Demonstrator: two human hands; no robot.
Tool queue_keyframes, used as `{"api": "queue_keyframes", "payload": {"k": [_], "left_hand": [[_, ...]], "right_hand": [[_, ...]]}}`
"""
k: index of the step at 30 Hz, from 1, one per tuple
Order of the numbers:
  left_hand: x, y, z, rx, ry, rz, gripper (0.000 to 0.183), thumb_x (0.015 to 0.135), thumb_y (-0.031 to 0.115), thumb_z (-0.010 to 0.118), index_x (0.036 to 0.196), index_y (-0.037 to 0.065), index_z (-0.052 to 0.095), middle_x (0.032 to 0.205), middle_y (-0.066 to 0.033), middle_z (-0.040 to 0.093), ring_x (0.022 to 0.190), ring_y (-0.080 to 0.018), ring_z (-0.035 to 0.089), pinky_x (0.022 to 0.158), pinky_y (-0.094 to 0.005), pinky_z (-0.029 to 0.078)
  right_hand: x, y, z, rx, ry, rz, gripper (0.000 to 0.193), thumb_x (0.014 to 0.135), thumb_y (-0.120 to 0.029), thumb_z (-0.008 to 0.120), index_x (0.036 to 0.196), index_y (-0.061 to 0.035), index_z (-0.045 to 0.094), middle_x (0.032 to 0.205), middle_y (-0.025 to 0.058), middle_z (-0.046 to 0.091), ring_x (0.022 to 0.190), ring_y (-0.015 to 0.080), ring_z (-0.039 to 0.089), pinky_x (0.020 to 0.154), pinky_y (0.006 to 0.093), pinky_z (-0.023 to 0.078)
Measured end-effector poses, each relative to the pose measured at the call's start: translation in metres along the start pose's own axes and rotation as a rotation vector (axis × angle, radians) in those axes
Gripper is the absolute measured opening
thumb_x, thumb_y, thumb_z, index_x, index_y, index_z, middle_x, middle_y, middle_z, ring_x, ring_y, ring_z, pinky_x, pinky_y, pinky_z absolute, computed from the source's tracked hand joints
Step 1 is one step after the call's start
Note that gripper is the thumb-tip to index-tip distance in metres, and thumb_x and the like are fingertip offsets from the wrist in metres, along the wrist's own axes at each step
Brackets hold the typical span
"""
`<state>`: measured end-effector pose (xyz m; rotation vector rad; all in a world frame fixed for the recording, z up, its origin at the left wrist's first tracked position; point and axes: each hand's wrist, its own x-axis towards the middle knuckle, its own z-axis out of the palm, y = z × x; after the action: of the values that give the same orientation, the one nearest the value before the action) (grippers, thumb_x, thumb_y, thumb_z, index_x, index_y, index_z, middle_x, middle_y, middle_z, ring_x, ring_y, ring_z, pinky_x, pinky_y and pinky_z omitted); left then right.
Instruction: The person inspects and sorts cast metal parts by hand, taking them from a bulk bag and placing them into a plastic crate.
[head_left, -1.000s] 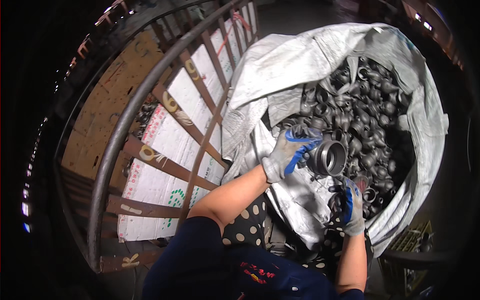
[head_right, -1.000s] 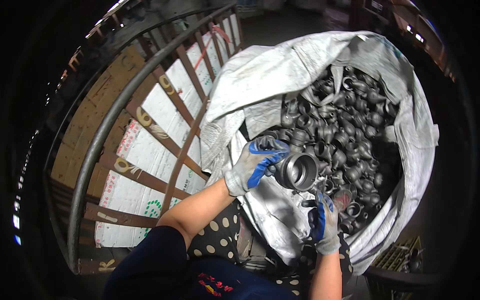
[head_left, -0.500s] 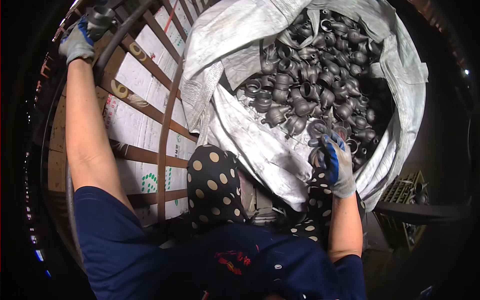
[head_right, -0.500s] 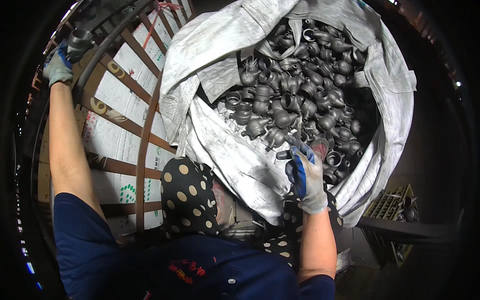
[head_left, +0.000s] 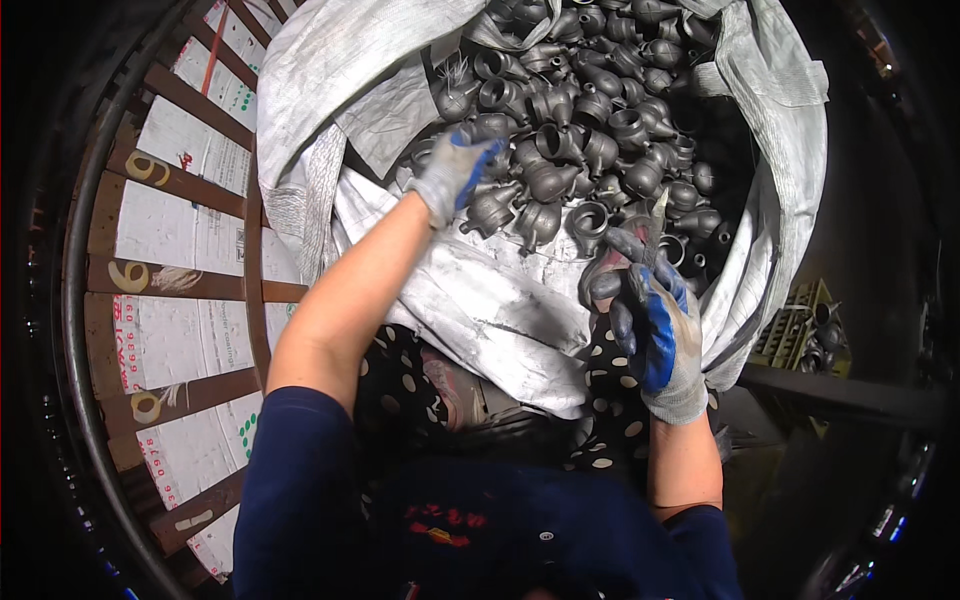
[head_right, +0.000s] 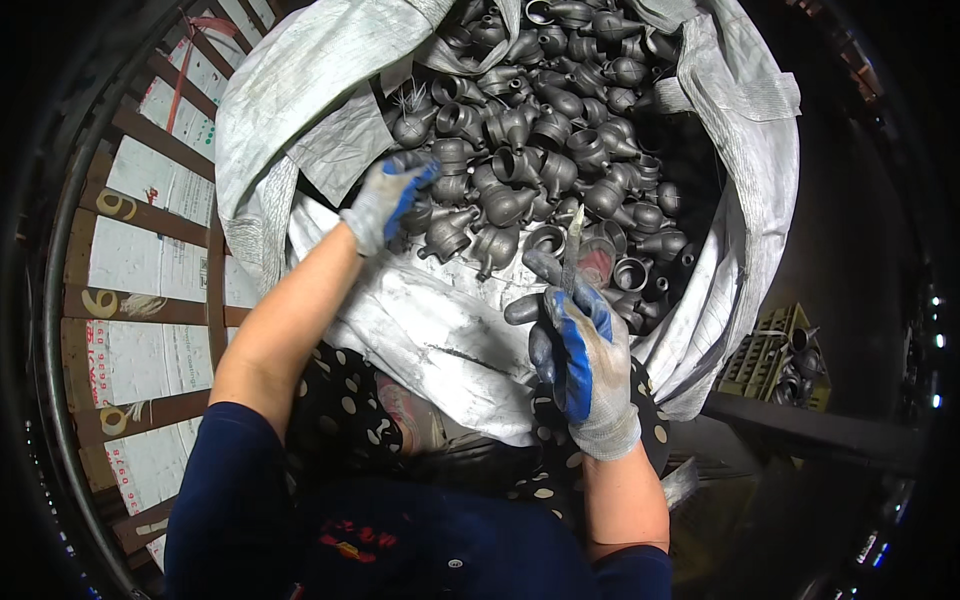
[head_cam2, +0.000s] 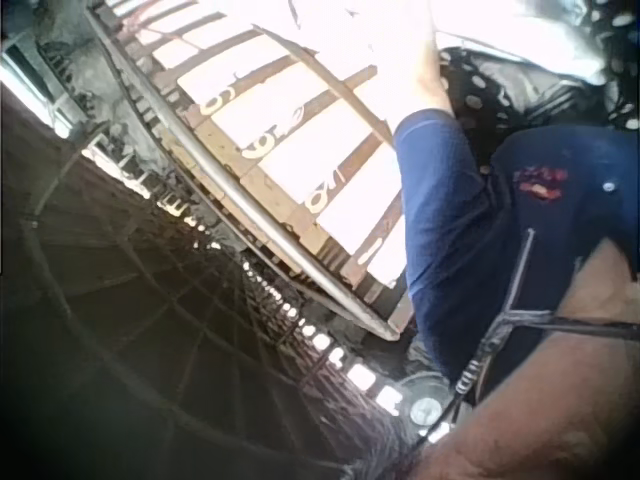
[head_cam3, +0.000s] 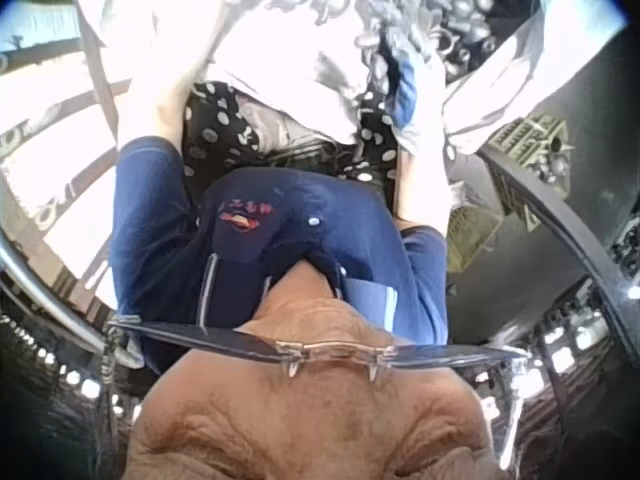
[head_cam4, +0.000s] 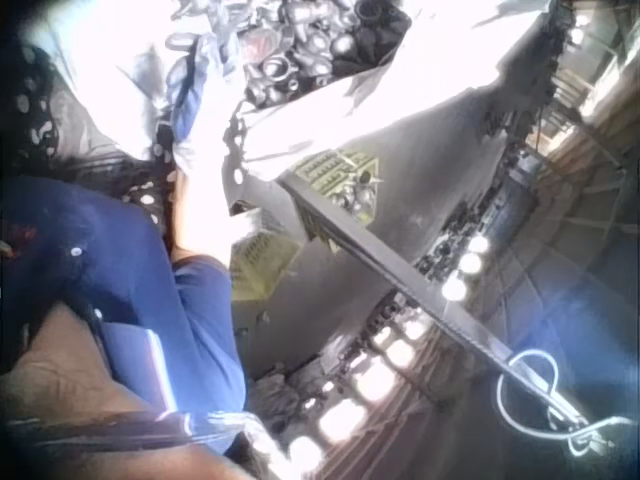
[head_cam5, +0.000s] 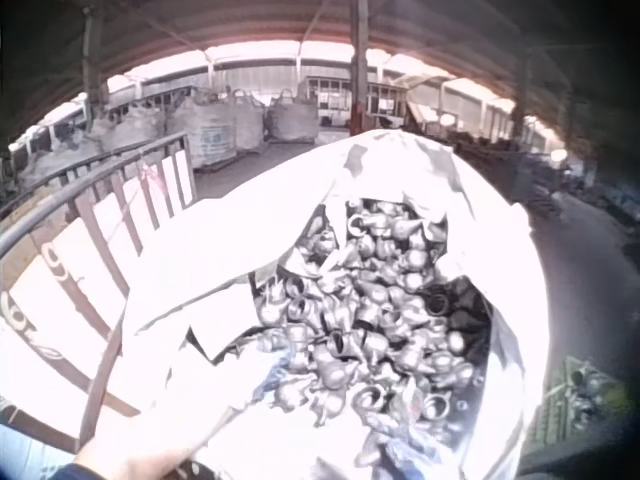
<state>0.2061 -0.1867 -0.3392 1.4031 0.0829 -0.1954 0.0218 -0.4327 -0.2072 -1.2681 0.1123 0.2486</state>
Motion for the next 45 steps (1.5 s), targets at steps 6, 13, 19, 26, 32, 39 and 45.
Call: {"api": "queue_keyframes", "payload": {"k": [6, 13, 19, 26, 32, 39, 45], "left_hand": [[0.027, -0.179, 0.065, 0.063, 0.158, -0.397, 0.023, 0.084, 0.018, 0.067, 0.101, 0.005, 0.060, 0.079, -0.0063, 0.061, 0.063, -0.0180, 0.061, 0.050, -0.0338, 0.051], [0.039, -0.233, 0.081, -0.071, 0.187, -0.685, 0.023, 0.084, 0.019, 0.064, 0.106, 0.016, 0.058, 0.077, -0.0102, 0.062, 0.057, -0.0223, 0.061, 0.043, -0.0383, 0.049], [0.023, -0.178, 0.065, 0.643, -0.054, -0.436, 0.024, 0.084, 0.028, 0.059, 0.098, 0.011, 0.066, 0.093, -0.0140, 0.065, 0.081, -0.0276, 0.063, 0.067, -0.0365, 0.049], [-0.044, 0.001, 0.035, 0.088, -0.343, -0.252, 0.009, 0.085, 0.014, 0.058, 0.084, 0.006, 0.061, 0.065, 0.0007, 0.053, 0.052, -0.0085, 0.051, 0.044, -0.0228, 0.040], [-0.122, 0.079, 0.016, 0.261, -0.376, 0.156, 0.014, 0.088, 0.015, 0.056, 0.083, 0.004, 0.065, 0.073, -0.0019, 0.060, 0.058, -0.0074, 0.055, 0.049, -0.0217, 0.044], [-0.161, 0.075, 0.032, 0.454, -0.227, 0.774, 0.015, 0.081, 0.007, 0.059, 0.092, 0.004, 0.067, 0.089, -0.0029, 0.065, 0.076, -0.0120, 0.061, 0.068, -0.0239, 0.050], [-0.147, 0.043, 0.039, -0.412, 0.095, 0.123, 0.034, 0.094, 0.030, 0.052, 0.119, 0.007, 0.053, 0.101, -0.0056, 0.063, 0.088, -0.0164, 0.063, 0.077, -0.0313, 0.053]], "right_hand": [[0.006, -0.012, -0.002, 0.059, 0.109, 0.167, 0.042, 0.096, -0.020, 0.048, 0.130, 0.0033, 0.045, 0.080, 0.0054, 0.065, 0.047, 0.0016, 0.043, 0.042, 0.0152, 0.032], [0.012, -0.007, -0.003, 0.098, 0.069, 0.227, 0.044, 0.094, -0.017, 0.050, 0.130, 0.0078, 0.043, 0.082, 0.0064, 0.065, 0.048, 0.0021, 0.044, 0.043, 0.0159, 0.034], [0.016, 0.001, -0.011, 0.093, 0.111, 0.143, 0.040, 0.095, -0.015, 0.051, 0.129, 0.0051, 0.046, 0.082, 0.0069, 0.064, 0.046, 0.0018, 0.043, 0.040, 0.0163, 0.032], [0.030, 0.029, -0.027, -0.236, 0.175, -0.269, 0.029, 0.091, -0.012, 0.059, 0.117, -0.0002, 0.057, 0.074, -0.0037, 0.057, 0.050, 0.0008, 0.041, 0.044, 0.0162, 0.032], [0.036, 0.042, -0.014, -0.201, 0.100, -0.260, 0.018, 0.088, -0.015, 0.064, 0.104, -0.0054, 0.061, 0.063, -0.0083, 0.047, 0.046, 0.0000, 0.038, 0.041, 0.0170, 0.028], [0.031, 0.043, -0.008, 0.184, -0.017, 0.004, 0.016, 0.089, -0.011, 0.060, 0.103, -0.0028, 0.062, 0.066, -0.0055, 0.056, 0.048, 0.0016, 0.047, 0.041, 0.0160, 0.034], [0.025, 0.045, -0.019, -0.208, 0.117, -0.297, 0.015, 0.089, -0.011, 0.057, 0.099, -0.0022, 0.062, 0.079, 0.0004, 0.060, 0.064, 0.0063, 0.054, 0.059, 0.0196, 0.044]]}}
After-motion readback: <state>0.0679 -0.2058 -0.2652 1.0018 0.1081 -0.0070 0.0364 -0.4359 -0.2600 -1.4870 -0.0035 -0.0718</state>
